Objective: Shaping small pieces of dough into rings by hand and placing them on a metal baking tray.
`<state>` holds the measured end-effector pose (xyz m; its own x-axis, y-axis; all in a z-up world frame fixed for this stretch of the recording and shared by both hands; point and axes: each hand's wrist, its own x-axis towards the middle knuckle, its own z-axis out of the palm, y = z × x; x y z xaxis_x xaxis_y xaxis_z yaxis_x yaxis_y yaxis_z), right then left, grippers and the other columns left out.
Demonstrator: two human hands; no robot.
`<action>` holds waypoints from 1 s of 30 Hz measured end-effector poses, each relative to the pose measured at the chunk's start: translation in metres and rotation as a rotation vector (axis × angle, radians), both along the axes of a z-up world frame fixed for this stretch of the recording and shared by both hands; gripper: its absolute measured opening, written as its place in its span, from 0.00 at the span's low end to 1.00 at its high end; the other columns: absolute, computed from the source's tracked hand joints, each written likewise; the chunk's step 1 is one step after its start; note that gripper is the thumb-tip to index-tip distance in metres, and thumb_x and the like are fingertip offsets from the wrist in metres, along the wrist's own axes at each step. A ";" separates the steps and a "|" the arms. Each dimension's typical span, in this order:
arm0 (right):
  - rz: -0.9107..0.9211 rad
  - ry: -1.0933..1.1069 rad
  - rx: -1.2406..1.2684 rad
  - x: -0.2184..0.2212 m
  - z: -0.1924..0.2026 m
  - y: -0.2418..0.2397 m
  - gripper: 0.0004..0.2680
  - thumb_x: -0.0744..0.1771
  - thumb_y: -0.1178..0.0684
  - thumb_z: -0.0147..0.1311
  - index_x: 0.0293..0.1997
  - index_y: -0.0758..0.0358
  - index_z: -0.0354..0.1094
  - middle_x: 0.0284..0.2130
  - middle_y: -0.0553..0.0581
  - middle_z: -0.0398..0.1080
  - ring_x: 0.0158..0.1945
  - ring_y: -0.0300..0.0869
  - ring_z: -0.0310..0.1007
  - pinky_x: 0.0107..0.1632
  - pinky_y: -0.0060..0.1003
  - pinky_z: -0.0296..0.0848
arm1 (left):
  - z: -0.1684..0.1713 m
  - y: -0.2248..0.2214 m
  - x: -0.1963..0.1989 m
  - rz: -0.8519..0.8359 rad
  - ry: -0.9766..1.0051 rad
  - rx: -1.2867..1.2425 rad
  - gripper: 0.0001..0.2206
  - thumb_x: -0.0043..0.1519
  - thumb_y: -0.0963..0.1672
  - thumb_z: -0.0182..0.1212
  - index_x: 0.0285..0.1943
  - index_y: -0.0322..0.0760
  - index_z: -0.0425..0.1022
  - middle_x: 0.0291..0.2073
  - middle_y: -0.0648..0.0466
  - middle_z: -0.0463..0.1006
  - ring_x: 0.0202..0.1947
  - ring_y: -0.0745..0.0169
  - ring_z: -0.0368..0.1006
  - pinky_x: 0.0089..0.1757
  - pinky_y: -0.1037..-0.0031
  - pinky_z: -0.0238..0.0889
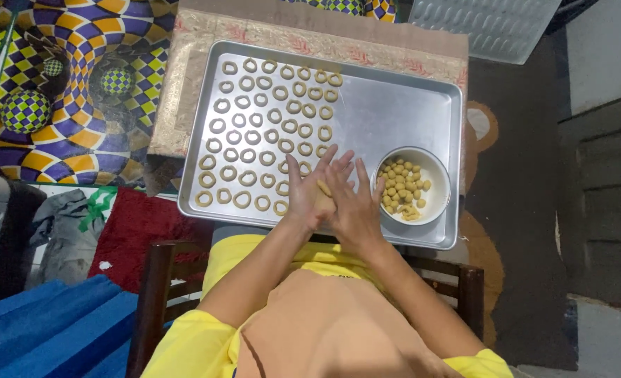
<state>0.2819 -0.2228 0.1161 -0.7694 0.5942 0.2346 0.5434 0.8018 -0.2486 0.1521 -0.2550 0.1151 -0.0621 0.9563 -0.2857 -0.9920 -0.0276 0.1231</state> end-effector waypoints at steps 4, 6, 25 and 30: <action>-0.048 0.103 -0.021 0.010 -0.019 0.012 0.38 0.64 0.16 0.13 0.78 0.46 0.47 0.71 0.52 0.60 0.76 0.58 0.46 0.65 0.73 0.42 | -0.022 0.001 -0.020 0.081 -0.182 0.056 0.47 0.53 0.72 0.42 0.72 0.45 0.66 0.70 0.43 0.65 0.64 0.51 0.68 0.58 0.62 0.66; -0.070 0.291 -0.027 0.023 -0.040 0.017 0.13 0.71 0.38 0.45 0.57 0.42 0.71 0.47 0.38 0.73 0.54 0.41 0.67 0.59 0.46 0.60 | -0.025 -0.004 -0.038 0.151 -0.258 0.084 0.47 0.57 0.72 0.30 0.72 0.45 0.65 0.71 0.41 0.64 0.67 0.41 0.65 0.56 0.50 0.68; 0.575 -0.301 0.235 -0.023 -0.060 -0.025 0.05 0.60 0.53 0.59 0.22 0.59 0.73 0.16 0.57 0.67 0.29 0.47 0.63 0.45 0.46 0.58 | -0.019 -0.014 -0.058 0.160 -0.025 0.105 0.41 0.54 0.70 0.44 0.68 0.51 0.69 0.71 0.48 0.65 0.72 0.46 0.60 0.60 0.58 0.65; 0.602 -0.199 0.206 -0.016 -0.070 -0.023 0.06 0.61 0.56 0.54 0.20 0.60 0.71 0.14 0.58 0.64 0.26 0.49 0.62 0.43 0.46 0.58 | -0.009 -0.019 -0.059 0.139 -0.032 0.115 0.38 0.56 0.68 0.47 0.66 0.49 0.71 0.70 0.46 0.67 0.70 0.43 0.63 0.56 0.58 0.70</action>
